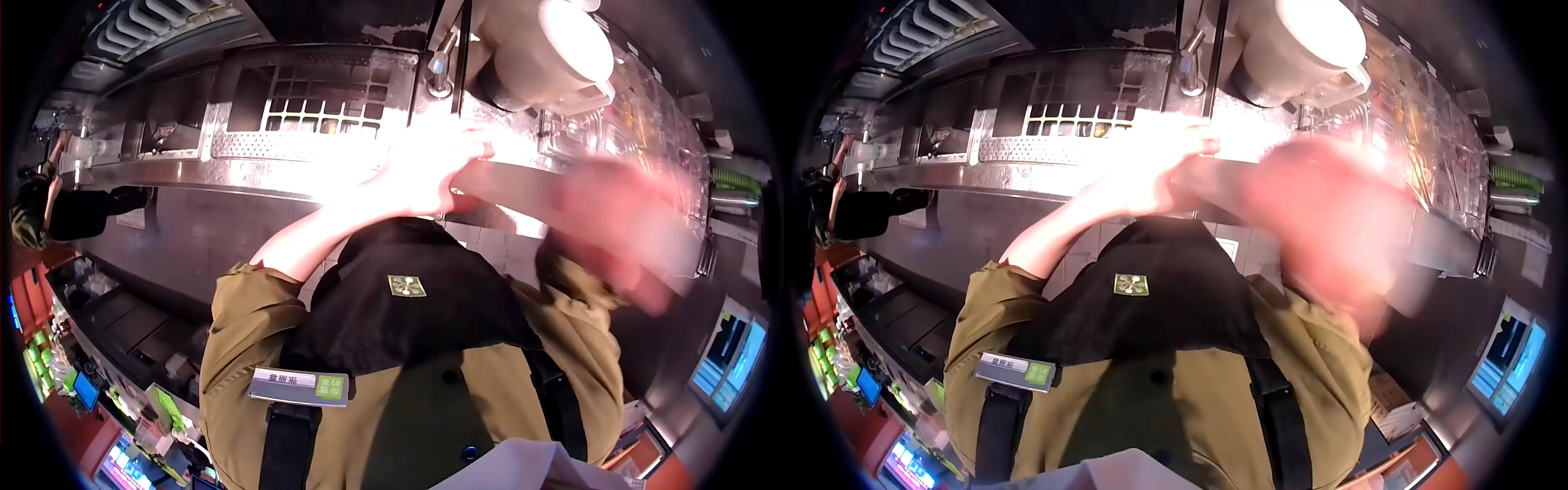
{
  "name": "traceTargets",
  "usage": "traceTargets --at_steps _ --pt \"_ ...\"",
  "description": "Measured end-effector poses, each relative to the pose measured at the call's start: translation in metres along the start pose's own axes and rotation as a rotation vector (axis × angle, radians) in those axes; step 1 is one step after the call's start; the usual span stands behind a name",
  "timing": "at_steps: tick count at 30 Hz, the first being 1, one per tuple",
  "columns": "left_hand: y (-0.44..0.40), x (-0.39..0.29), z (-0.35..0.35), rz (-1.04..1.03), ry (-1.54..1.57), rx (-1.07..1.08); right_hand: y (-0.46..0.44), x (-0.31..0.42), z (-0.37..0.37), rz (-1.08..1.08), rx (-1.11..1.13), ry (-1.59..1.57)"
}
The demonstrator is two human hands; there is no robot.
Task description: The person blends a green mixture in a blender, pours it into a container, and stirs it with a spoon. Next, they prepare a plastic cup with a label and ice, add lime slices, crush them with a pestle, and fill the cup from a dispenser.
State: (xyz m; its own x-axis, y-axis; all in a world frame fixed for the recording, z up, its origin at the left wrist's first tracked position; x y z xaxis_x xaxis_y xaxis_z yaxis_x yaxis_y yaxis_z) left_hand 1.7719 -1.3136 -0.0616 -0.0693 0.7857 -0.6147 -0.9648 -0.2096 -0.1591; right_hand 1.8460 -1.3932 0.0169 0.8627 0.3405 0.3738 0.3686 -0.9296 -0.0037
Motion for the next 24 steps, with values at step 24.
traceTargets --at_steps 24 --pt "0.008 -0.017 0.023 -0.109 -0.037 -0.056 -0.048 -0.036 0.002 -0.148 -0.066 2.058"
Point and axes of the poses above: each hand's wrist, its own y-axis away from the middle knuckle, its own z-axis out of the back of the hand, x = y × z, the point moved 10 cm from there along -y, towards the middle knuckle, and after that the axes turned 12 degrees about x, right-handed, at the moved point
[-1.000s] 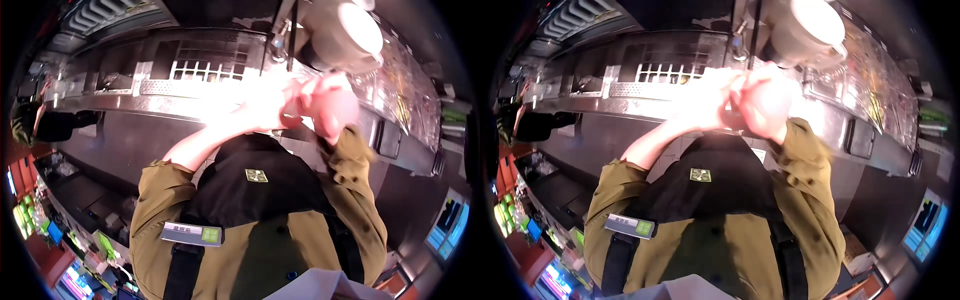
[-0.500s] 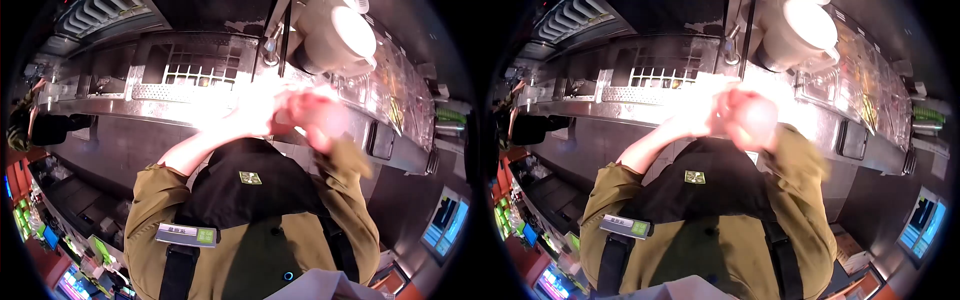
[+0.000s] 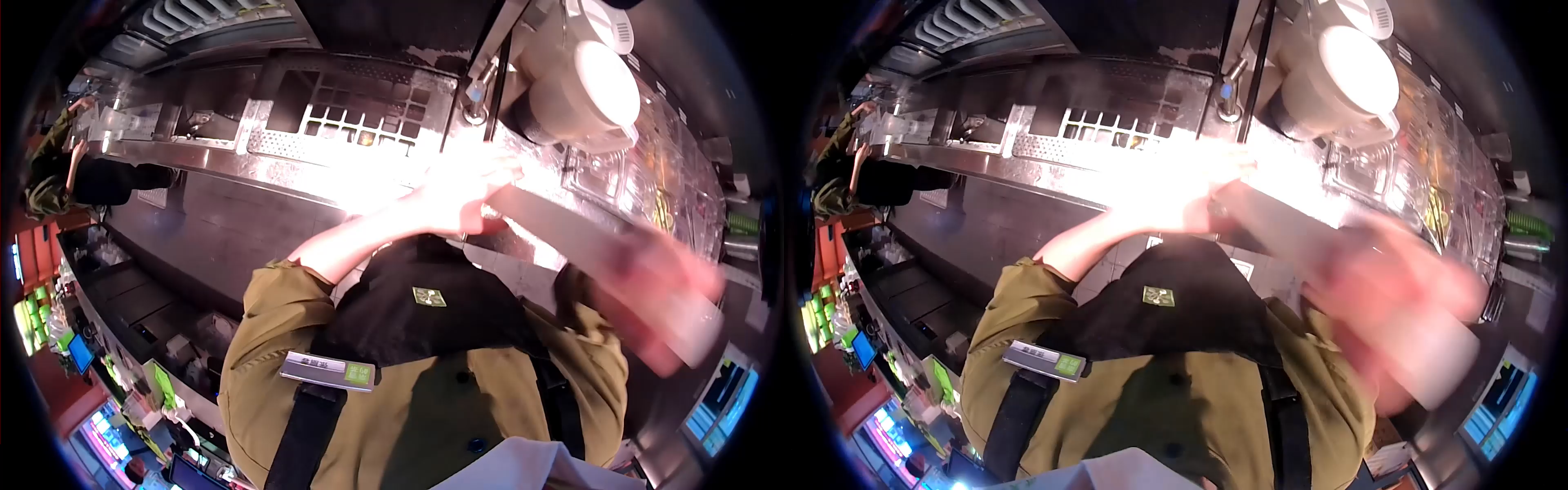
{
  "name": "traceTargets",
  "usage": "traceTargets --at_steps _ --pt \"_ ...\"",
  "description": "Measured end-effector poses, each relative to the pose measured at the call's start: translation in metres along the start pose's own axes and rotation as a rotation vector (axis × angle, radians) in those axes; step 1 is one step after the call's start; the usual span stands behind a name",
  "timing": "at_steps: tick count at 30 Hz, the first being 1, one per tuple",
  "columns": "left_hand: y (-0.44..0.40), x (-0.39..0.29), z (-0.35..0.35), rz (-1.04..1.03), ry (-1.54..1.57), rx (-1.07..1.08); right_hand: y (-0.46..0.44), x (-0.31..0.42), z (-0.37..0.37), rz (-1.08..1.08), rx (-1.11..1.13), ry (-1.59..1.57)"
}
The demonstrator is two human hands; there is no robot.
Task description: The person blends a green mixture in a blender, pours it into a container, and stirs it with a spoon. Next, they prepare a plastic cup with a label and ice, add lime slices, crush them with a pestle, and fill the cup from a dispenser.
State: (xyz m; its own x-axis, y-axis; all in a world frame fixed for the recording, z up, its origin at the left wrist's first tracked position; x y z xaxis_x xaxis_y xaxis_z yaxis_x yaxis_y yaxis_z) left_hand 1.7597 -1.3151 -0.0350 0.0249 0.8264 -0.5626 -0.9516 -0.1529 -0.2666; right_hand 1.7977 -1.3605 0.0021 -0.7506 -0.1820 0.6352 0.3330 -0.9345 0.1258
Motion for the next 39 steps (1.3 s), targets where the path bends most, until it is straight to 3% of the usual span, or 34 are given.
traceTargets --at_steps 1,2,4,6,9,10,14,16,17,18,22,24,28,29,30,32,35,39 --pt "-0.001 -0.001 0.001 -0.021 -0.004 -0.013 0.002 -0.002 0.006 0.05 -0.088 -0.127" --pt "-0.002 -0.001 0.0 -0.03 -0.004 -0.019 0.002 -0.009 0.016 0.248 -0.276 -0.503" --pt "-0.004 0.001 -0.002 -0.043 0.014 -0.033 0.001 -0.001 0.032 0.951 -0.468 -1.097" --pt "-0.004 0.001 -0.003 -0.065 0.002 -0.081 0.039 0.054 0.103 1.16 -0.495 -0.855" --pt "-0.004 0.0 0.001 -0.078 -0.003 -0.113 0.062 0.068 0.102 0.646 -0.559 -0.304" --pt "0.003 0.003 0.01 -0.024 0.019 -0.239 0.064 0.07 0.103 0.689 -0.558 -0.369" --pt "-0.005 -0.004 0.001 -0.064 -0.006 -0.083 0.059 0.069 0.113 0.892 -0.528 -0.668" --pt "-0.004 -0.003 -0.001 -0.036 -0.018 -0.059 0.033 0.032 0.079 0.365 -0.433 -0.657" --pt "-0.005 -0.001 -0.002 -0.029 -0.029 -0.055 0.024 0.019 0.065 0.325 -0.429 -0.63" --pt "0.0 0.021 -0.012 0.167 0.095 -0.042 0.014 0.007 0.051 0.369 -0.465 -0.618" --pt "-0.006 -0.003 -0.002 -0.024 -0.004 -0.038 0.025 0.019 0.059 0.426 -0.397 -0.522" --pt "-0.005 -0.002 -0.003 -0.023 -0.014 -0.048 0.02 0.02 0.051 0.366 -0.333 -0.499" --pt "-0.006 0.006 -0.002 0.083 0.065 -0.05 -0.003 -0.002 0.032 0.373 -0.428 -0.377" --pt "-0.004 0.004 -0.004 0.093 0.1 -0.024 0.006 0.01 0.041 0.308 -0.357 -0.219" --pt "-0.008 -0.003 -0.002 -0.025 -0.007 -0.038 0.01 0.019 0.037 0.194 -0.169 -0.065" --pt "-0.006 -0.003 -0.002 -0.016 -0.043 -0.061 0.01 0.013 0.012 -0.06 0.203 -0.217" --pt "-0.007 0.003 -0.002 0.014 0.002 -0.086 -0.024 -0.009 0.011 0.447 -0.3 -0.573" --pt "-0.01 -0.002 0.0 0.007 -0.009 -0.057 0.004 -0.01 0.028 0.371 -0.553 -0.402"
Point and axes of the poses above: each hand's wrist, its own y-axis away from the middle knuckle, its own z-axis out of the back of the hand, x = y × z, the point moved 10 cm from there along -y, towards the middle knuckle, and after that the axes turned 12 degrees about x, right-handed, at the moved point
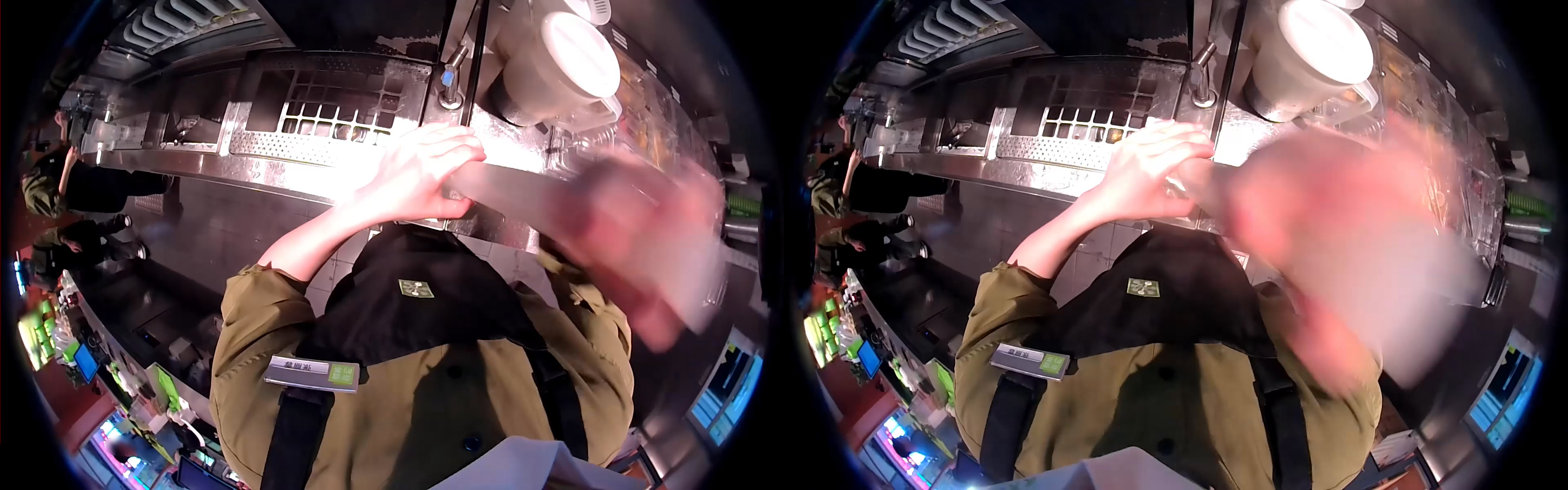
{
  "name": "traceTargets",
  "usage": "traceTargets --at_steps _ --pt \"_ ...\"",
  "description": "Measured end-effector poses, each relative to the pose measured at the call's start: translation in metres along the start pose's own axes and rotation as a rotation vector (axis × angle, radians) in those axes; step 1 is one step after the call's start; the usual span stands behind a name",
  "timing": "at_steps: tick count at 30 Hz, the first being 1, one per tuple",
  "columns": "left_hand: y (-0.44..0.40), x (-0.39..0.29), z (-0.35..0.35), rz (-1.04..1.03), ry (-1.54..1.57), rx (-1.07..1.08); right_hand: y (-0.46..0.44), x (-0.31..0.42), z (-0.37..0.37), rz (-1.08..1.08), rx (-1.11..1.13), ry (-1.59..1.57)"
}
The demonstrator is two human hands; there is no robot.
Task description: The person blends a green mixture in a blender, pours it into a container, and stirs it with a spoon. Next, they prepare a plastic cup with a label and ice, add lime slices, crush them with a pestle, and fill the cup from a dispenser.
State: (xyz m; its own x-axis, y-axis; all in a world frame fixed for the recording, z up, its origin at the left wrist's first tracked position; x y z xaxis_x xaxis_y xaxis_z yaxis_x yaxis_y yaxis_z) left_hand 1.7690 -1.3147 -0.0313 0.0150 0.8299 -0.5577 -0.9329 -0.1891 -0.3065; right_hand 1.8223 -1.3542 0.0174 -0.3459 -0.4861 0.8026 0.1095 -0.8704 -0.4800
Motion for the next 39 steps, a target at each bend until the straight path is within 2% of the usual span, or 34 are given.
traceTargets --at_steps 3,5,6,8,10,13,16,17,18,20,22,23,25,27,29,31,32,33,34,36,37,39 --pt "0.004 0.005 -0.005 0.004 -0.006 0.017 0.02 -0.048 -0.026 -0.058 -0.139 -0.089" --pt "0.002 0.014 -0.006 0.085 0.032 -0.021 0.007 -0.033 -0.017 0.037 -0.104 -0.226" --pt "0.002 0.01 -0.003 0.06 0.043 -0.006 -0.004 -0.011 -0.002 0.155 -0.025 -0.351" --pt "0.002 0.005 0.0 0.008 -0.022 -0.019 -0.002 0.007 0.004 -0.025 0.225 -0.431" --pt "0.002 0.005 -0.003 -0.023 -0.062 -0.001 0.031 -0.007 -0.014 -0.017 0.513 0.101" --pt "0.006 0.022 -0.01 0.168 -0.029 0.021 0.013 -0.028 -0.017 0.051 0.114 -0.217" --pt "0.005 0.017 -0.016 0.197 0.102 0.175 -0.011 0.011 0.01 0.069 0.131 -0.36" --pt "0.003 0.011 -0.013 0.081 0.037 0.111 -0.005 0.024 0.018 0.037 0.155 -0.303" --pt "0.004 0.014 -0.013 0.093 0.05 0.087 0.005 0.026 0.018 0.012 0.152 -0.235" --pt "0.009 0.017 -0.011 0.112 0.068 0.042 0.018 -0.004 -0.001 0.023 0.044 -0.162" --pt "0.005 0.024 -0.008 0.127 0.076 0.051 0.01 -0.027 -0.016 0.128 -0.071 -0.266" --pt "0.004 0.018 -0.004 0.147 0.112 0.112 -0.001 -0.018 -0.01 0.146 -0.05 -0.402" --pt "0.006 0.0 0.005 -0.04 0.0 -0.071 -0.015 0.015 0.011 -0.039 0.015 -0.543" --pt "0.003 0.0 0.004 -0.067 -0.038 -0.061 0.007 0.045 0.026 -0.214 0.076 -0.248" --pt "0.007 0.004 0.006 -0.024 -0.007 -0.109 0.007 0.022 0.007 -0.081 -0.02 -0.014" --pt "0.003 0.011 0.009 0.036 0.06 -0.061 -0.001 -0.016 -0.003 0.189 -0.111 0.033" --pt "0.008 0.013 0.005 0.08 0.106 -0.012 -0.002 -0.006 0.001 0.323 0.006 -0.215" --pt "0.004 0.007 -0.004 -0.017 -0.002 0.008 -0.002 0.003 0.004 0.428 0.144 -0.472" --pt "0.001 0.006 -0.003 -0.05 -0.061 0.012 -0.003 0.018 0.014 0.411 0.215 -0.553" --pt "0.006 -0.001 -0.006 -0.101 -0.158 0.036 0.004 0.057 0.039 0.278 0.213 -0.458" --pt "0.008 0.001 -0.014 -0.075 -0.154 0.084 0.008 0.07 0.051 0.274 0.2 -0.411" --pt "0.009 0.002 -0.006 -0.031 -0.107 0.028 0.015 0.08 0.067 0.287 0.153 -0.329"
Point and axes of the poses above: each hand's wrist, its own y-axis away from the middle knuckle, its own z-axis out of the back of the hand, x = y × z, the point moved 10 cm from there along -y, towards the middle knuckle, and after that the axes turned 12 degrees about x, right-handed, at the moved point
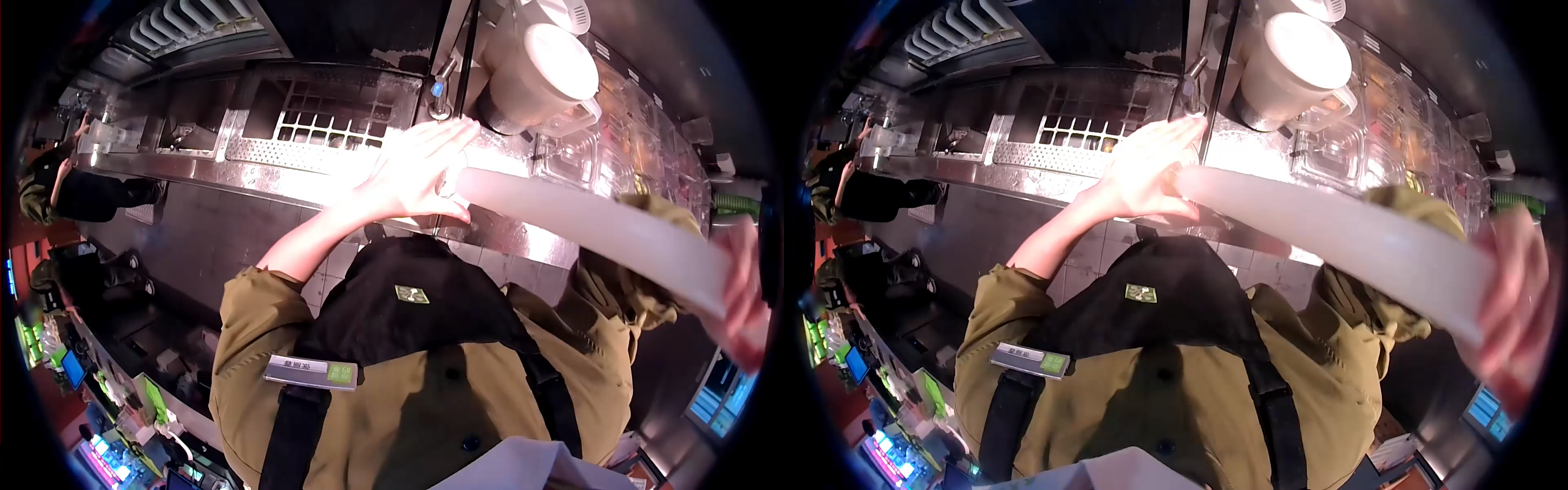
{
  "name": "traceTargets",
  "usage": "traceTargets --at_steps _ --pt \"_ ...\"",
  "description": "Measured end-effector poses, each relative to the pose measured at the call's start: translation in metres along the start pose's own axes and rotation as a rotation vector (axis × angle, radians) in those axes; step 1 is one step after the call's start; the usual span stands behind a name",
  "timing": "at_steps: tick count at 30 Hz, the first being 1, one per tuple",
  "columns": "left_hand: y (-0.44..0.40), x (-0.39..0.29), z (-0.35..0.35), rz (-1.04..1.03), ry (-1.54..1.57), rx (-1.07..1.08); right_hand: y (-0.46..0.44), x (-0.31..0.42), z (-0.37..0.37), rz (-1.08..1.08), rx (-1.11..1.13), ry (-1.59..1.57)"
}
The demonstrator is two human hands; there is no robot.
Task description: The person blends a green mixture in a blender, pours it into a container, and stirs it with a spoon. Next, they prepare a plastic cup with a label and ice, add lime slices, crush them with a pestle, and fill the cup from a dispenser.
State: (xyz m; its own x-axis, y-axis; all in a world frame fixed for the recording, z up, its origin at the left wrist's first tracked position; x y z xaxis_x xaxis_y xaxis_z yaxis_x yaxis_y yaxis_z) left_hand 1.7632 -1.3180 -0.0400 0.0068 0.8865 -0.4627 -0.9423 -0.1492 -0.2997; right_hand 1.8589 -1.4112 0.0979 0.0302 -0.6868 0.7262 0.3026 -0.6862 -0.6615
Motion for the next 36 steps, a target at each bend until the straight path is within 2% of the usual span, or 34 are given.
traceTargets --at_steps 2,5,6,9,10,12,13,14,15,17,19,20,21,23,25,26,28,29,31,32,33,35,36 --pt "0.004 0.0 0.013 0.032 -0.031 -0.073 0.004 0.009 0.008 0.025 -0.021 0.059" --pt "0.037 -0.005 0.046 -0.038 -0.016 -0.325 0.01 0.01 0.016 0.065 -0.057 0.165" --pt "0.049 -0.001 0.046 0.0 0.05 -0.405 0.012 0.005 0.019 0.084 -0.073 0.208" --pt "0.07 0.047 -0.029 0.271 0.398 -0.358 0.019 -0.031 0.019 0.147 -0.103 0.362" --pt "0.073 0.049 -0.039 0.228 0.387 -0.404 0.022 -0.047 0.014 0.134 -0.092 0.403" --pt "0.061 0.059 -0.035 0.094 0.335 -0.538 0.025 -0.088 -0.004 0.014 0.037 0.472" --pt "0.059 0.068 -0.029 0.143 0.391 -0.555 0.026 -0.109 -0.014 -0.055 0.125 0.516" --pt "0.072 0.086 -0.023 0.211 0.605 -0.695 0.029 -0.129 -0.023 -0.119 0.215 0.562" --pt "0.088 0.105 -0.023 0.27 0.821 -0.826 0.038 -0.145 -0.039 -0.014 0.322 0.55" --pt "0.111 0.141 -0.009 0.37 0.996 -0.928 0.054 -0.179 -0.076 0.182 0.516 0.507" --pt "0.109 0.157 0.027 0.579 0.92 -0.869 0.051 -0.187 -0.119 0.155 0.728 0.614" --pt "0.099 0.162 0.046 0.575 0.955 -0.845 0.09 -0.236 -0.136 0.022 0.862 0.731" --pt "0.09 0.176 0.061 0.503 0.829 -0.838 0.085 -0.233 -0.147 -0.01 0.905 0.841" --pt "0.069 0.196 0.084 0.483 0.802 -0.754 0.107 -0.251 -0.149 -0.147 0.886 1.056" --pt "0.043 0.222 0.096 0.301 0.786 -0.636 0.119 -0.261 -0.141 -0.3 0.84 1.208" --pt "0.024 0.229 0.106 0.103 0.885 -0.671 0.127 -0.271 -0.142 -0.305 0.915 1.316" --pt "0.0 0.217 0.129 -0.081 0.967 -0.624 0.135 -0.284 -0.135 -0.359 0.826 1.233" --pt "-0.01 0.209 0.139 -0.069 0.941 -0.56 0.12 -0.273 -0.135 -0.41 0.824 1.136" --pt "-0.024 0.205 0.148 -0.074 0.643 -0.45 0.109 -0.302 -0.12 -0.671 0.868 0.93" --pt "-0.029 0.209 0.143 -0.069 0.786 -0.369 0.029 -0.247 -0.118 -0.673 0.687 0.856" --pt "-0.031 0.21 0.144 -0.087 0.832 -0.339 -0.049 -0.191 -0.117 -0.652 0.509 0.771" --pt "-0.033 0.212 0.149 -0.149 0.836 -0.331 -0.133 -0.091 -0.11 -0.016 0.189 1.102" --pt "-0.035 0.211 0.15 -0.196 0.8 -0.349 -0.156 -0.045 -0.109 0.196 0.056 1.149"
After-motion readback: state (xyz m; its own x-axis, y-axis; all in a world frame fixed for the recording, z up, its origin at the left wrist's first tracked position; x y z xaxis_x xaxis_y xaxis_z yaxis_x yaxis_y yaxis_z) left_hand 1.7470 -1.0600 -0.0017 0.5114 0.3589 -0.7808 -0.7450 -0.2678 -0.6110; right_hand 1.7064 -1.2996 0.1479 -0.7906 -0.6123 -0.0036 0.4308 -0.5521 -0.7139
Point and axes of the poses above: each hand's wrist, its own y-axis away from the middle knuckle, its own z-axis out of the back of the hand, x = y × z, the point moved 10 cm from there along -y, towards the middle knuckle, and after that the axes turned 12 degrees about x, right-handed, at the moved point
